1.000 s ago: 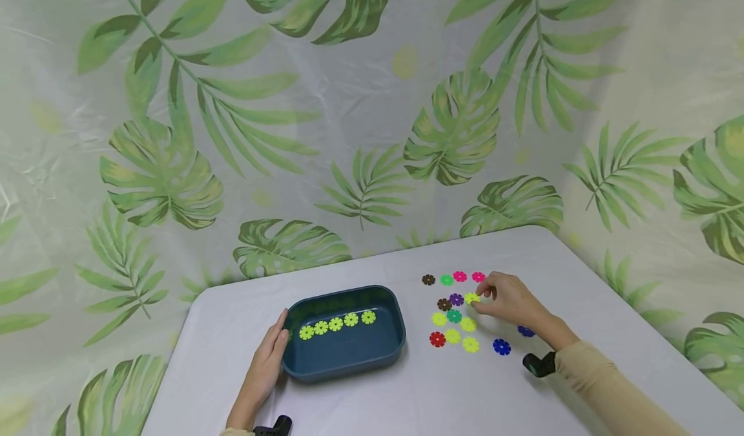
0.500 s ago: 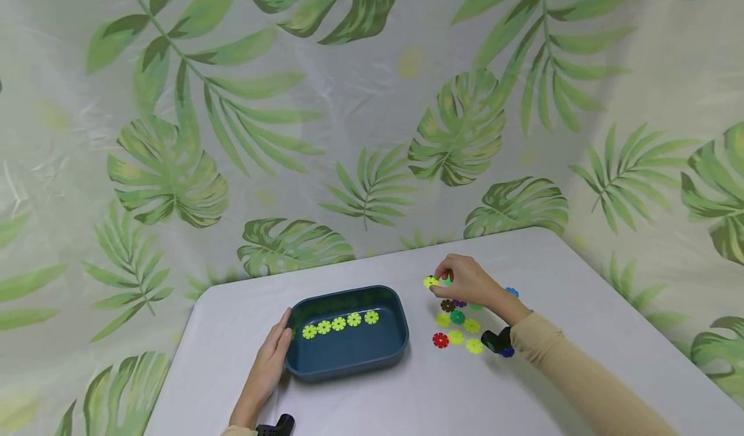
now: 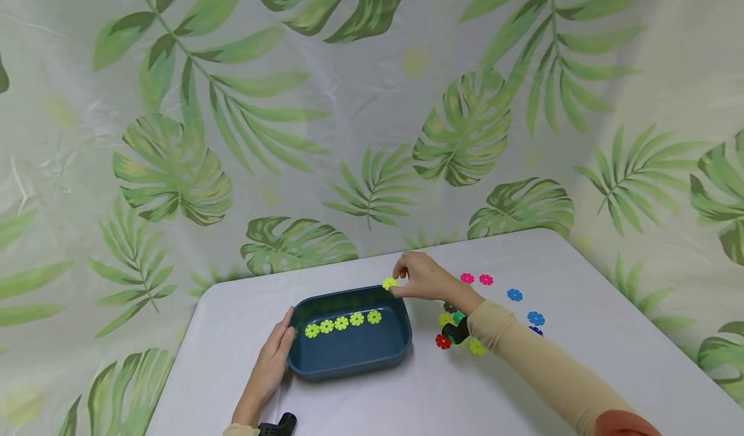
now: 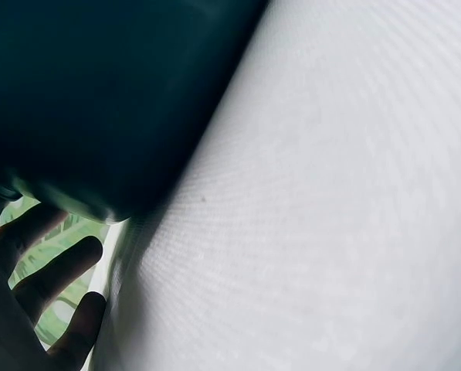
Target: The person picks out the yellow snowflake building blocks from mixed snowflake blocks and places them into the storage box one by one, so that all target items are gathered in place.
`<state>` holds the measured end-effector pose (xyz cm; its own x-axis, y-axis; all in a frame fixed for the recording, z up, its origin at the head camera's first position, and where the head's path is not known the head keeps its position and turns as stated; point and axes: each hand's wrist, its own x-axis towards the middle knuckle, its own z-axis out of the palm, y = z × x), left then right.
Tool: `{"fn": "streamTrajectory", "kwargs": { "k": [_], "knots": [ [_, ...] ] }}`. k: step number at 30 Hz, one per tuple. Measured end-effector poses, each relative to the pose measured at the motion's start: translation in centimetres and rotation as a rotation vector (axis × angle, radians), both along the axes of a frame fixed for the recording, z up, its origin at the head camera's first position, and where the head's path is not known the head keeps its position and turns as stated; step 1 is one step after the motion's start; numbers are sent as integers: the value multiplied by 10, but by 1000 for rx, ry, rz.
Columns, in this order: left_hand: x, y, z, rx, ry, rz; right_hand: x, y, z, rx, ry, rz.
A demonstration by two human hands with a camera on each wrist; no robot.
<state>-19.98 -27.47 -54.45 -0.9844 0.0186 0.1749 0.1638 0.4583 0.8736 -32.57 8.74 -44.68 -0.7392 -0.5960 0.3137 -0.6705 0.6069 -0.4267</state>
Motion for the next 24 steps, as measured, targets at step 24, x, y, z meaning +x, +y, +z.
{"fn": "streamTrajectory", "kwargs": {
  "k": [24],
  "knots": [
    [-1, 0, 1, -21, 27, 18, 4, -92, 6, 163, 5, 206]
  ]
}}
